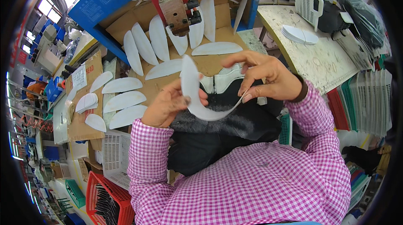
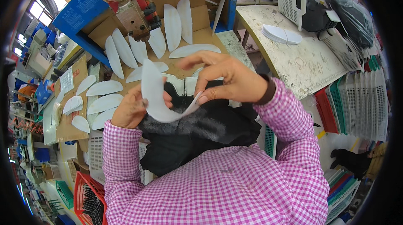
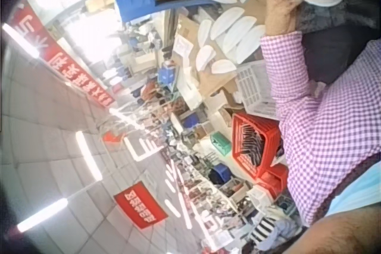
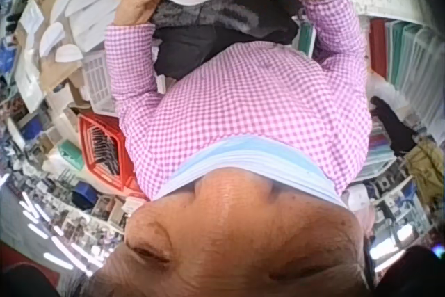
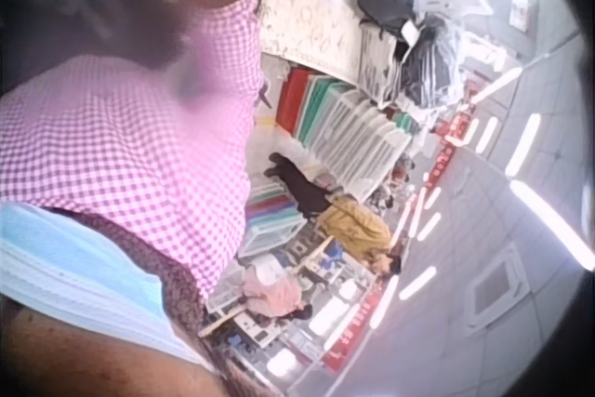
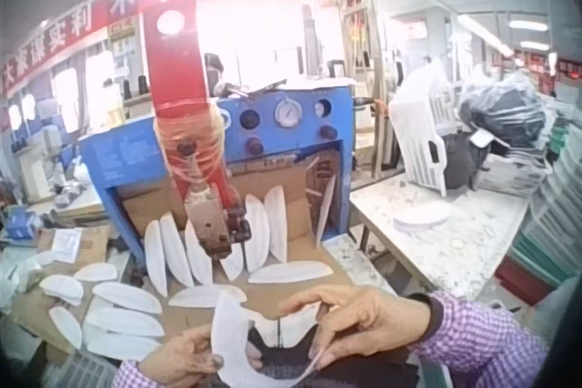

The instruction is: The person repeatedly picks black shoe uppers and white insoles from a workbench, aligns them, and places them under a press to bond. They then place the assembled units into a red basket. The person also moves a white basket and retrieves more black uppers from a green basket.

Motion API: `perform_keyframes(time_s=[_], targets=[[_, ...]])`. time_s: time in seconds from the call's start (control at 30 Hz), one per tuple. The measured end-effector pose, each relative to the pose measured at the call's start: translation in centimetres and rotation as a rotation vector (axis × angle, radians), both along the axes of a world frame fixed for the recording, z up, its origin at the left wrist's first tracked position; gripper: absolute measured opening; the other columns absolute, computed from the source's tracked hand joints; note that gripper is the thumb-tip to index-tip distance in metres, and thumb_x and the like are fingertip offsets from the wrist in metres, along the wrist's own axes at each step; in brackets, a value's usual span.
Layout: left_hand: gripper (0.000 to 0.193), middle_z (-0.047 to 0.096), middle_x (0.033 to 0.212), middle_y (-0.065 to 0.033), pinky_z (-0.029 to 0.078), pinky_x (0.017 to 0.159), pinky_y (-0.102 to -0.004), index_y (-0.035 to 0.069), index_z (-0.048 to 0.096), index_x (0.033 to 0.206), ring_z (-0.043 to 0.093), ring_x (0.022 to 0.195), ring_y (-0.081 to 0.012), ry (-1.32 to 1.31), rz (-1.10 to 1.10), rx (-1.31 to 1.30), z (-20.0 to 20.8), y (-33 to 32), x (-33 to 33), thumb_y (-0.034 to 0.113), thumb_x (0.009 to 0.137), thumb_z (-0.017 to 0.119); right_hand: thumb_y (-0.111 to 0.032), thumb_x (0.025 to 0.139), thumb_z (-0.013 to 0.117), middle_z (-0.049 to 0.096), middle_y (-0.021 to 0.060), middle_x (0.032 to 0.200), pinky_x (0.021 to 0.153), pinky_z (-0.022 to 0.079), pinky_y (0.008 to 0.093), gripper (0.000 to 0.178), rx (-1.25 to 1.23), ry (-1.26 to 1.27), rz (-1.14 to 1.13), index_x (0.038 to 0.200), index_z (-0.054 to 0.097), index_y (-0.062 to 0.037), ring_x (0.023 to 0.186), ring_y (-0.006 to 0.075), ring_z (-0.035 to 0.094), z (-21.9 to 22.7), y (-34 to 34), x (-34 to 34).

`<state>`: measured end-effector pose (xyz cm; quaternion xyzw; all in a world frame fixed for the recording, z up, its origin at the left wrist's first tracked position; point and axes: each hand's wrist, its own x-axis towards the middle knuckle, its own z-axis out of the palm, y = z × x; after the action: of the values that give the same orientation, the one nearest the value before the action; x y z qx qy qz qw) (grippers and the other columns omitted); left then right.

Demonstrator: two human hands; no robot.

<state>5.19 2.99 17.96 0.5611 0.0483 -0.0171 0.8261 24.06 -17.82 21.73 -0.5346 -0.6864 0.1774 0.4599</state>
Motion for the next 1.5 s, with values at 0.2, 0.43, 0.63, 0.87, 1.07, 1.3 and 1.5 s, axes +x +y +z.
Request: perform_keyframes(time_s=[0.2, 0.43, 0.63, 0.87, 1.07, 1.3, 1.5], targets=[[0.070, 0.062, 0.105, -0.0113, 0.048, 0.085, -0.0306, -0.002, 0.041, 0.135, 0.061, 0.097, -0.0185, 0.052, -0.310, 0.106, 0.6, -0.4, 0.7, 0.018, 0.075, 0.073, -0.012, 0.068, 0.079, 0.053, 0.0176, 0.127, 0.090, 0.046, 0.0385, 0.013, -0.051, 0.109, 0.172, 0.079, 0.072, -0.0088, 0.119, 0.0300, 0.052, 0.1, 1.2, 0.1], [0.061, 0.060, 0.115, -0.0197, 0.049, 0.088, -0.0380, -0.002, 0.035, 0.137, 0.061, 0.101, -0.0266, 0.027, 0.194, -0.034, -0.7, -1.9, -0.8, 0.019, 0.086, 0.061, -0.008, 0.072, 0.076, 0.065, 0.0087, 0.097, 0.071, 0.048, 0.0260, 0.012, 0.015, -0.044, -0.116, 0.082, 0.070, -0.0046, 0.083, 0.0156, 0.060, -0.9, -1.3, 0.1], [0.023, 0.064, 0.101, -0.0189, 0.055, 0.079, -0.0374, -0.003, 0.056, 0.110, 0.065, 0.092, -0.0287, 0.172, 0.358, -0.122, -3.9, -6.0, -7.4, 0.008, 0.092, 0.048, -0.002, 0.077, 0.071, 0.062, 0.0100, 0.107, 0.081, 0.052, 0.0306, 0.011, 0.106, 0.728, -0.251, 0.087, 0.068, -0.0041, 0.089, 0.0169, 0.062, -6.1, -4.6, 2.3], [0.020, 0.061, 0.110, -0.0220, 0.052, 0.086, -0.0362, -0.004, 0.053, 0.111, 0.063, 0.099, -0.0296, 0.182, 0.614, -0.215, -8.5, -9.7, -10.0, 0.003, 0.094, 0.045, -0.005, 0.081, 0.069, 0.060, 0.0068, 0.111, 0.085, 0.048, 0.0287, 0.009, 0.050, 1.160, -0.168, 0.088, 0.063, -0.0057, 0.096, 0.0149, 0.058, -14.5, -4.0, 0.7], [0.027, 0.063, 0.108, -0.0193, 0.052, 0.079, -0.0297, -0.003, 0.043, 0.119, 0.065, 0.091, -0.0236, 0.096, 0.678, 0.285, -6.9, -10.2, -8.6, 0.008, 0.095, 0.049, -0.004, 0.083, 0.067, 0.059, 0.0053, 0.109, 0.084, 0.047, 0.0255, 0.008, 0.145, 1.234, -0.188, 0.090, 0.063, -0.0058, 0.092, 0.0129, 0.057, -16.3, -3.6, -0.1], [0.035, 0.059, 0.112, -0.0258, 0.051, 0.086, -0.0352, -0.002, 0.036, 0.124, 0.062, 0.103, -0.0326, 0.067, 0.859, 0.080, -5.8, -10.6, -7.4, 0.008, 0.094, 0.050, -0.004, 0.084, 0.067, 0.059, 0.0044, 0.109, 0.085, 0.047, 0.0246, 0.009, 0.213, 1.306, -0.204, 0.092, 0.063, -0.0066, 0.093, 0.0117, 0.057, -17.5, -3.4, -0.4], [0.016, 0.062, 0.107, -0.0213, 0.049, 0.088, -0.0376, 0.000, 0.055, 0.105, 0.063, 0.097, -0.0283, 0.224, 0.758, 0.026, -6.2, -9.6, -6.8, 0.009, 0.093, 0.048, -0.004, 0.084, 0.066, 0.060, 0.0019, 0.108, 0.086, 0.047, 0.0249, 0.009, 0.213, 1.315, -0.202, 0.092, 0.063, -0.0070, 0.093, 0.0109, 0.057, -17.7, -3.0, -0.7]])
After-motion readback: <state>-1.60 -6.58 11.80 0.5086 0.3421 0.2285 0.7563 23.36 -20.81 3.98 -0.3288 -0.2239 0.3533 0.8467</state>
